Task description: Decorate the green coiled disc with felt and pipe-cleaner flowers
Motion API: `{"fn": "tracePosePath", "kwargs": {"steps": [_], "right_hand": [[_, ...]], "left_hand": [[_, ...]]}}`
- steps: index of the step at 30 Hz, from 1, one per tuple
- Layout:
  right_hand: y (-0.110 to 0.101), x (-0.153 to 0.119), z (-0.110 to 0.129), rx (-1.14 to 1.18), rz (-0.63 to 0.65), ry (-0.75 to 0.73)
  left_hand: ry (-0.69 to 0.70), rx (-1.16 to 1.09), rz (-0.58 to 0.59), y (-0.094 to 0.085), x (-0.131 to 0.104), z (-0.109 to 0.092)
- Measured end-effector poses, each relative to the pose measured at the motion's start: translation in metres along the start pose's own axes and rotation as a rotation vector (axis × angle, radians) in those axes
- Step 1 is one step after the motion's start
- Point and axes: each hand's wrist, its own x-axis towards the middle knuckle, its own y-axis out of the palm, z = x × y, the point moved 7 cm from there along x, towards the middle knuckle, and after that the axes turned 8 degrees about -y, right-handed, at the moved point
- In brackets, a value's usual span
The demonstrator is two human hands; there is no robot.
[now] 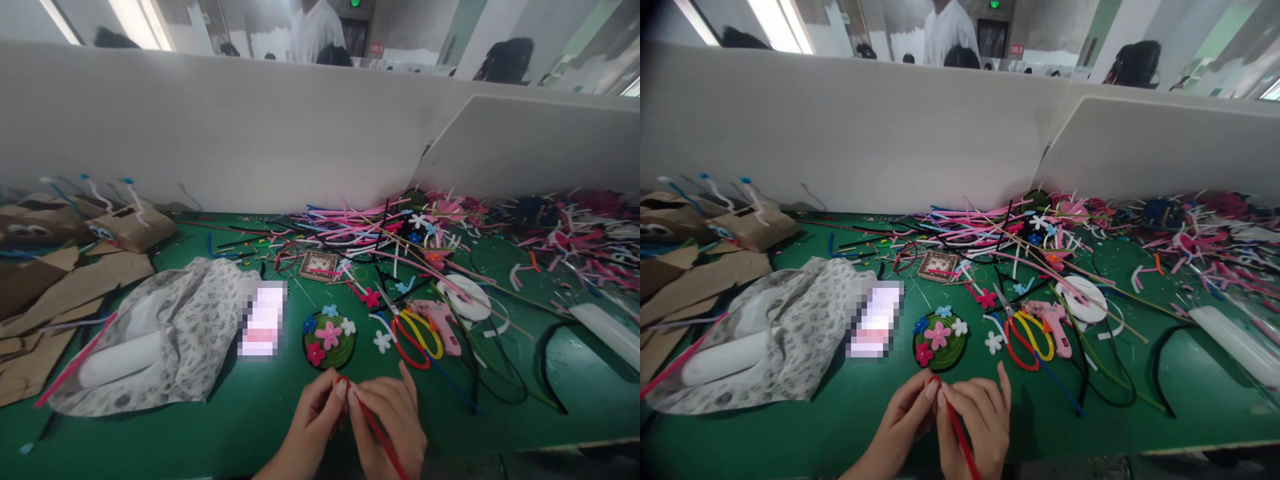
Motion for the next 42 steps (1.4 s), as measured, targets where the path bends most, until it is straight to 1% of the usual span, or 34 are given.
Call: {"fn": "tracePosePath", "kwargs": {"steps": [5,8,10,12,13,17,19,22,25,30,32,36,40,42], "right_hand": [[0.014,-0.009,-0.002,0.051,0.095,0.097],[0.021,-0.012,0.0,-0.004,0.165,0.067],[0.024,-0.013,-0.003,-0.045,0.215,0.038],[0.025,-0.013,-0.007,-0.061,0.238,0.004],[0.024,-0.013,-0.009,-0.059,0.223,-0.011],[0.01,-0.01,-0.015,-0.039,0.069,-0.012],[0.007,-0.009,-0.016,-0.033,0.04,0.011],[0.007,-0.009,-0.015,-0.014,0.047,0.033],[0.009,-0.01,-0.015,0.009,0.069,0.038],[0.013,-0.011,-0.013,0.025,0.122,0.012],[0.013,-0.011,-0.012,0.029,0.132,0.009],[0.013,-0.011,-0.012,0.05,0.166,0.012],[0.013,-0.012,-0.012,0.108,0.177,0.034],[0.014,-0.014,-0.012,0.146,0.164,0.054]], "left_hand": [[0.05,-0.062,-0.156,-0.01,0.003,0.002],[0.07,-0.052,-0.228,-0.016,0.005,0.001],[0.054,-0.058,-0.268,-0.018,0.007,0.001],[0.03,-0.086,-0.282,-0.018,0.009,0.002],[0.018,-0.106,-0.273,-0.017,0.01,0.002],[-0.043,-0.139,-0.172,-0.011,0.012,0.008],[-0.073,-0.131,-0.141,-0.01,0.012,0.014],[-0.111,-0.151,-0.121,-0.011,0.012,0.022],[-0.126,-0.175,-0.112,-0.011,0.013,0.026],[-0.131,-0.15,-0.15,-0.012,0.013,0.019],[-0.128,-0.107,-0.14,-0.013,0.013,0.015],[-0.135,-0.015,-0.054,-0.014,0.015,0.011],[-0.2,0.011,0.09,-0.012,0.018,0.015],[-0.218,-0.006,0.136,-0.012,0.019,0.017]]}}
